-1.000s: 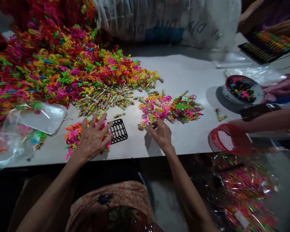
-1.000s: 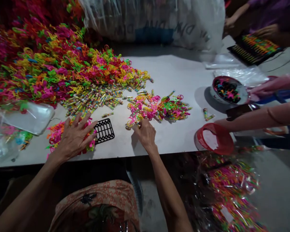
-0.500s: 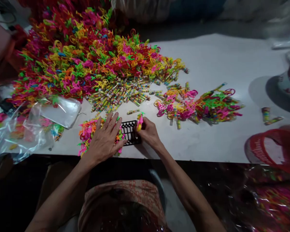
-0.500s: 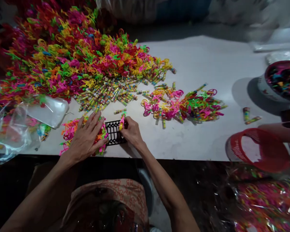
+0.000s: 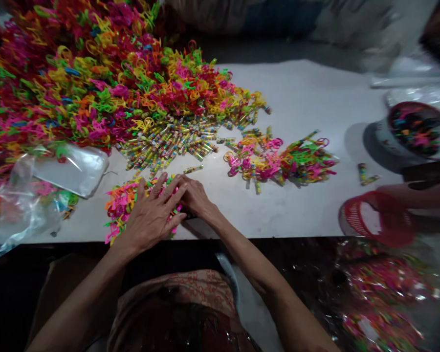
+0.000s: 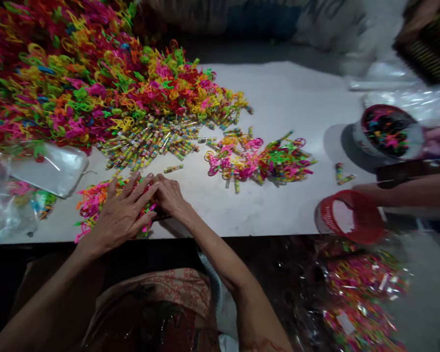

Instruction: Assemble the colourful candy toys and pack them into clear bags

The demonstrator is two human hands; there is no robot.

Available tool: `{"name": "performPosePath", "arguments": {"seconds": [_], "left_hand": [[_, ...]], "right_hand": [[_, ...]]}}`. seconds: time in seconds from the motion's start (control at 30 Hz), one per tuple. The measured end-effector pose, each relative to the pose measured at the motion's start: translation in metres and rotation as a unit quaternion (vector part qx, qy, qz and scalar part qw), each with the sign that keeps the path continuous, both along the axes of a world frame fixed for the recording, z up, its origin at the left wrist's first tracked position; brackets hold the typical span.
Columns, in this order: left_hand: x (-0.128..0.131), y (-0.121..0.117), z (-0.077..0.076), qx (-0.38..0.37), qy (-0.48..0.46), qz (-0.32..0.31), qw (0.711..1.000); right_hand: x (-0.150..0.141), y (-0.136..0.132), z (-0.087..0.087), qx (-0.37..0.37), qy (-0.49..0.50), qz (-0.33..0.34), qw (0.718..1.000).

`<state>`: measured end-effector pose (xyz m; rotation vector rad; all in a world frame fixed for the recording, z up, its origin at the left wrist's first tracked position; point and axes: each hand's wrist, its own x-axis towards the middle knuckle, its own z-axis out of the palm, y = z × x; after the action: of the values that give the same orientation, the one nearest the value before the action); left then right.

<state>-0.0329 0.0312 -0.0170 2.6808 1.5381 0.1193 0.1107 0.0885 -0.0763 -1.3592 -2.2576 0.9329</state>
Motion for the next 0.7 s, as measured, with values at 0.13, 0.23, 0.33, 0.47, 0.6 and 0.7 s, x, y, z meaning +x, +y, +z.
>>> {"name": "performPosePath", "arguments": {"seconds": [0.13,0.23,0.33,0.47,0.6,0.7], "left_hand": [[-0.001,0.002,-0.003,0.003,-0.017,0.001,1.000],[0.001,0.004,-0.005,0.014,-0.033,0.011,0.999],[0.007,0.007,-0.005,0.017,-0.036,0.019,0.999],[0.011,0.009,-0.005,0.021,-0.029,0.020,0.999],[0.010,0.008,-0.005,0.027,-0.030,0.021,0.999],[0.009,0.008,-0.006,0.031,-0.030,0.021,0.999]], "right_hand": [[0.044,0.004,0.003,0.019,0.018,-0.033,0.999],[0.112,0.010,0.010,0.092,-0.037,-0.253,0.962],[0.161,0.020,0.015,0.093,-0.156,-0.357,0.916],[0.166,0.024,0.015,0.026,-0.216,-0.349,0.912],[0.159,0.005,0.014,0.060,-0.149,-0.414,0.896],[0.155,-0.014,0.012,0.120,-0.052,-0.433,0.892]]}}
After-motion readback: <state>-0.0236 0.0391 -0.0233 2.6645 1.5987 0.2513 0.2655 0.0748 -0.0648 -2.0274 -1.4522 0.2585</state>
